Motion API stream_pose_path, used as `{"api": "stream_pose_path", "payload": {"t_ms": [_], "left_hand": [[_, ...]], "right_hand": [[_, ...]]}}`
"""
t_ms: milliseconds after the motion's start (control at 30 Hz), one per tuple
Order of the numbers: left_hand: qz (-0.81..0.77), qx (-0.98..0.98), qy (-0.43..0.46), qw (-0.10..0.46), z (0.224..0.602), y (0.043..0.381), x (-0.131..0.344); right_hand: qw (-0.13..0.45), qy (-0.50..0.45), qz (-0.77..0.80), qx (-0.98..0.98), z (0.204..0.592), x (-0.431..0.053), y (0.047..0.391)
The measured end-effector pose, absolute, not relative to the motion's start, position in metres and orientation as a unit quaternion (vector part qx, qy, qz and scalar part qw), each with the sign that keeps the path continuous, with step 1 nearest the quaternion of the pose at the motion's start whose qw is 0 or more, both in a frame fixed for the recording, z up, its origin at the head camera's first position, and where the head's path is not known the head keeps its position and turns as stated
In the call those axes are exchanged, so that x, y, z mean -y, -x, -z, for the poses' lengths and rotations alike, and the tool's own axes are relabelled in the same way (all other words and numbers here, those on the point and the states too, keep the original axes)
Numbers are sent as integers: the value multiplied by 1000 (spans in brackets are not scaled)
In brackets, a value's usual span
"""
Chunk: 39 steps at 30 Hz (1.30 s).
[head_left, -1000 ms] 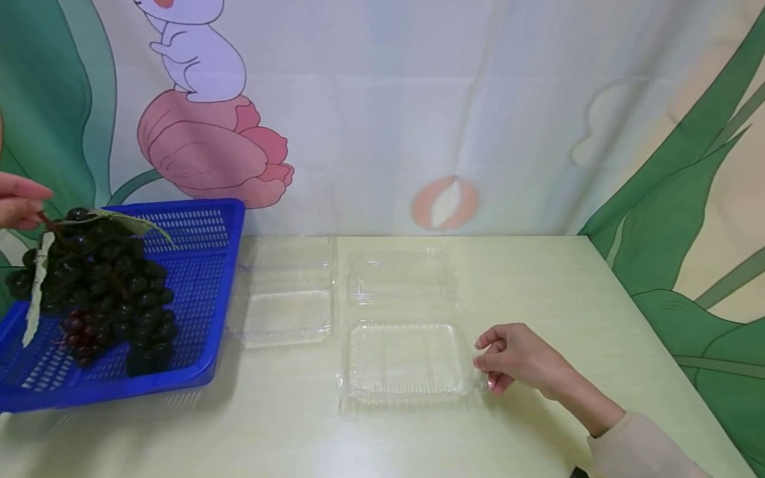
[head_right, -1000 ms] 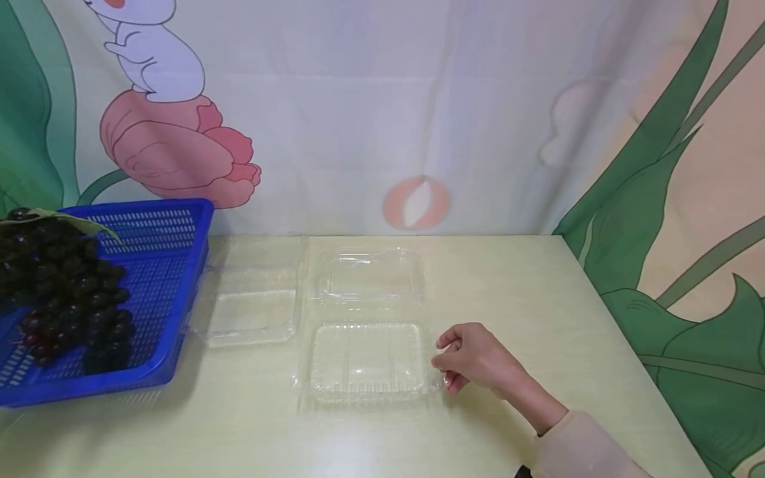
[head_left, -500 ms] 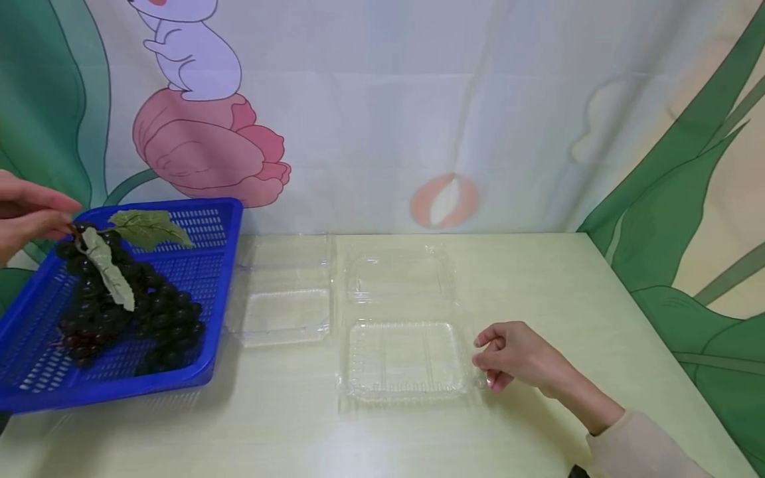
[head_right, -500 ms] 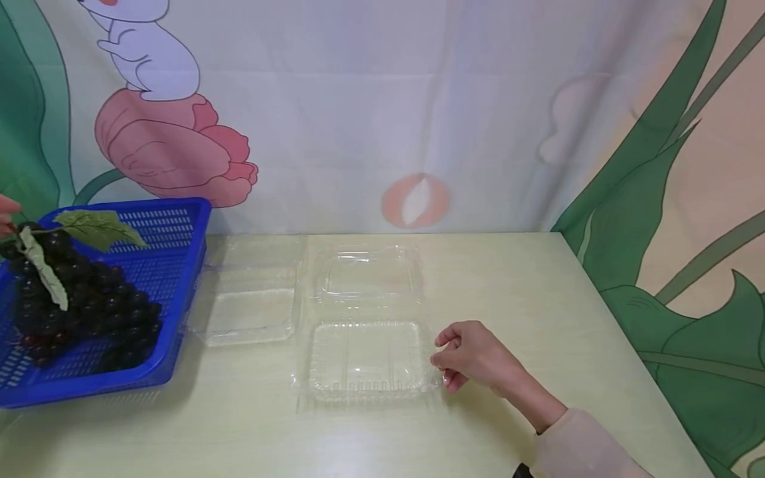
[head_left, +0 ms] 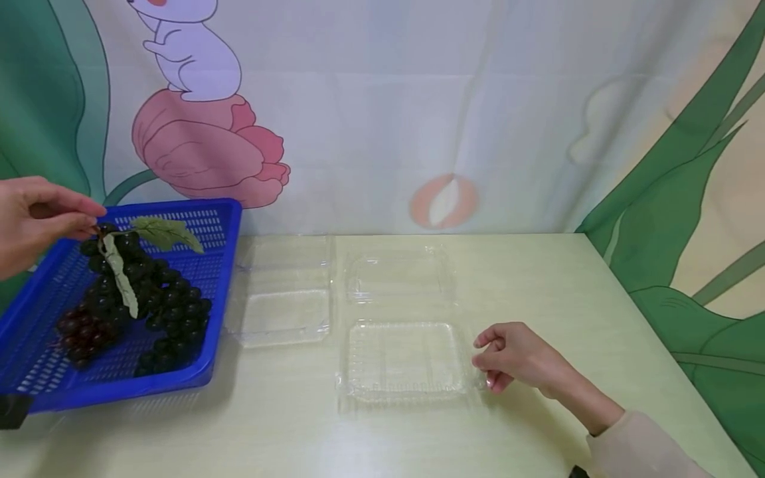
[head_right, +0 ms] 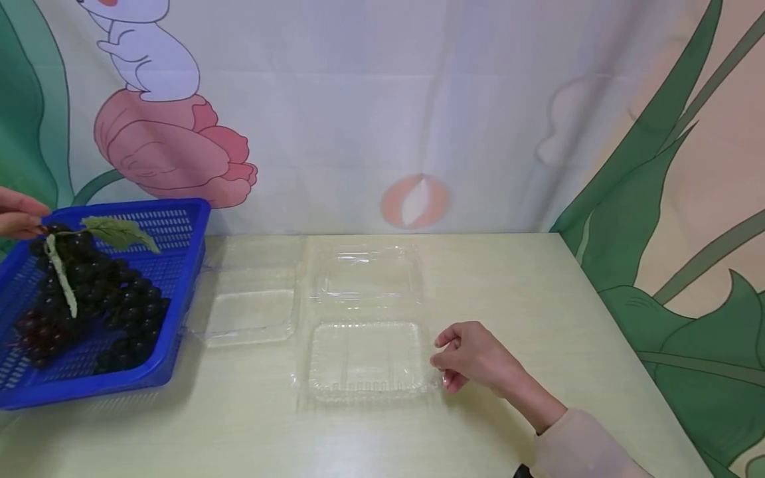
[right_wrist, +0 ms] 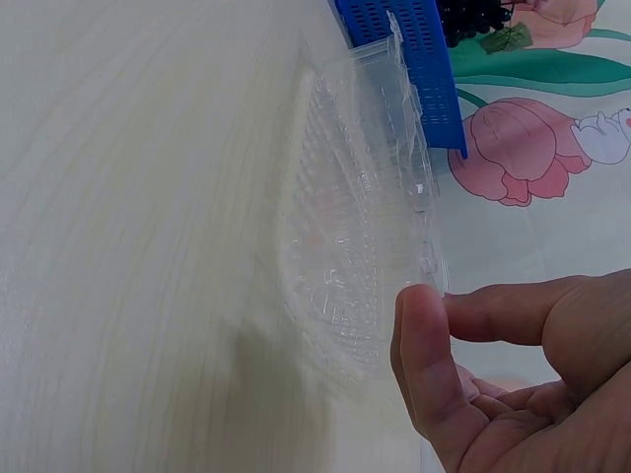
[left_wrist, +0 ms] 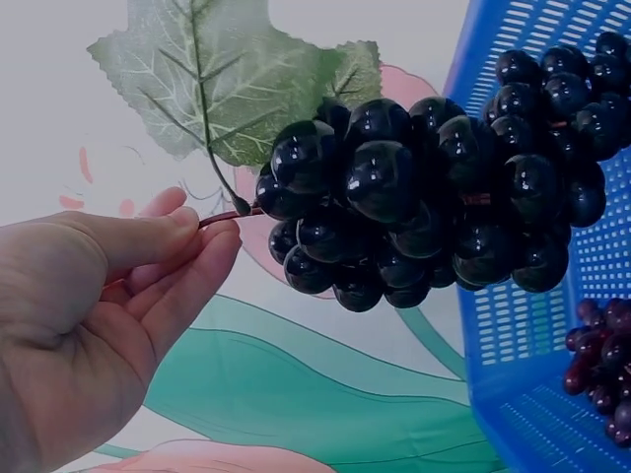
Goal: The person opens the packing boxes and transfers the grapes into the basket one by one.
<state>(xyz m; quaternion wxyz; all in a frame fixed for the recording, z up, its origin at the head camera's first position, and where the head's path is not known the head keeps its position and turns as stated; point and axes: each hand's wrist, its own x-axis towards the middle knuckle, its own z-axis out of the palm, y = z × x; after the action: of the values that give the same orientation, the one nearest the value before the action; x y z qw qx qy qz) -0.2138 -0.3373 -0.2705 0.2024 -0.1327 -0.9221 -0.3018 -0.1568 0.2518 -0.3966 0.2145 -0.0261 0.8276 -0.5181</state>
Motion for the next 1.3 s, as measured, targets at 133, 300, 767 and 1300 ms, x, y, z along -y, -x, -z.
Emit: {"api": "stream_pose_path", "payload": {"t_ms": [133,300,767,1300], "left_hand": [[282,933,120,187,275,222,340],[266,942,116,171,270,222,328],[200,971,64,117,258,232,306],[191,978,62,63,277,249,308]], "right_hand": [[214,28,517,-828,397,-252,157],[212,29,520,-827,396,-252,157],[213,32,523,-825,396,-252,158],[212,33,523,-825,398,-253,159]]}}
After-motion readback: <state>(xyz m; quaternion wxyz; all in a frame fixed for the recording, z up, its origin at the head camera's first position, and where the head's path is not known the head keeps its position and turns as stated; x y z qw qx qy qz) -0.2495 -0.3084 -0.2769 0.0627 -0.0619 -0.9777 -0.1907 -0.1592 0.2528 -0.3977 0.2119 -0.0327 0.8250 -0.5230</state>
